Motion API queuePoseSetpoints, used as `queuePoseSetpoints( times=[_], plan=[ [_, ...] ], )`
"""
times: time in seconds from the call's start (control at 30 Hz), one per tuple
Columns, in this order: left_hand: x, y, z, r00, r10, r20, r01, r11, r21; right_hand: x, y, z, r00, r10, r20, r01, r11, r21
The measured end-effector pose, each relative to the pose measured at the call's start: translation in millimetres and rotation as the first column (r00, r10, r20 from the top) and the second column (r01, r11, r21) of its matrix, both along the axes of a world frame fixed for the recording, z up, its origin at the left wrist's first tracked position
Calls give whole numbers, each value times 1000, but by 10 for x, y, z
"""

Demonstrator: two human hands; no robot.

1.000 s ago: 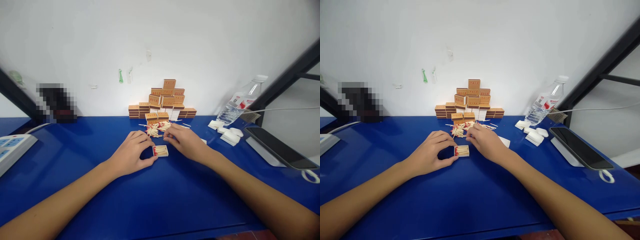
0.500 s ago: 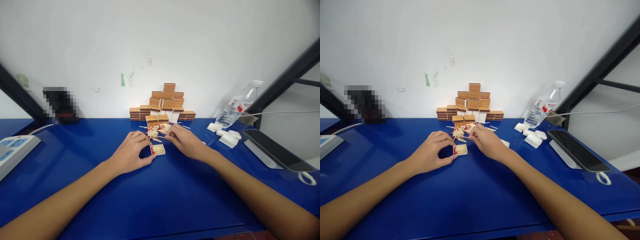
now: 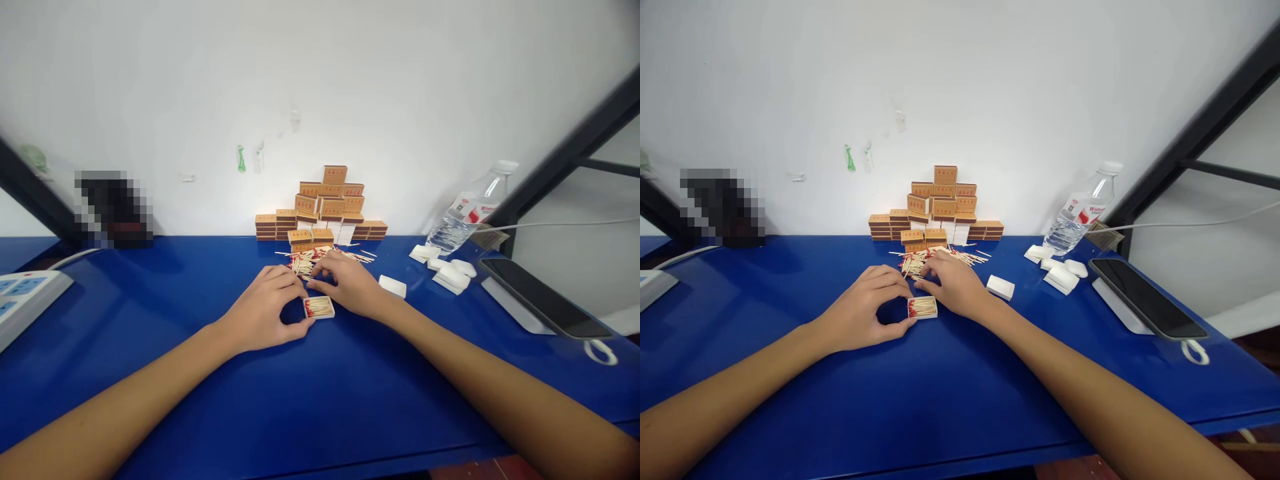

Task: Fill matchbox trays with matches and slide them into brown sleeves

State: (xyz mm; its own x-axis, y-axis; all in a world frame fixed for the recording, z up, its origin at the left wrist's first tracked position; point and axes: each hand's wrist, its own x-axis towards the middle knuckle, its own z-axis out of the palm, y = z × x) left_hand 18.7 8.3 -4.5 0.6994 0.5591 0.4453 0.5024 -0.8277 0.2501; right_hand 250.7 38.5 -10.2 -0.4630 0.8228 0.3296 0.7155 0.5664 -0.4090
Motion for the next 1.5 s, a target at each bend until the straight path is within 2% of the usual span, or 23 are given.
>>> queuePoseSetpoints(
  times=[0.17, 0.37, 0.5, 0.63, 0.73, 0.9, 1.2, 1.5],
  plan=[
    [-19, 4, 20, 1000, 10, 3, -10, 1000, 6, -36, 28, 12, 997, 0, 72, 3, 999, -39],
    [-55, 42, 8, 998, 56, 12, -56, 998, 39, 151, -31, 44, 980, 4, 199, 12, 997, -77],
    [-74, 58, -3, 997, 80, 23, -81, 996, 44, 269, -104, 185, 990, 41, 136, -30, 996, -80],
    [-71, 49, 2, 997, 77, 21, -78, 996, 32, 260, -208, 293, 987, 147, 65, -138, 983, -118],
    [-48, 28, 9, 998, 57, 11, -57, 998, 23, 181, -275, 259, 975, 189, 121, -173, 976, -131],
    [-22, 13, 2, 999, 41, 9, -41, 999, 26, 95, -342, 208, 956, 190, 225, -167, 979, -116],
    [-43, 23, 0, 999, 42, -6, -42, 999, 32, 143, -331, 247, 959, 189, 211, -170, 980, -107],
    [-37, 25, -5, 1000, 25, -6, -24, 999, 33, 52, -359, 224, 977, 193, 95, -184, 978, -94]
  ],
)
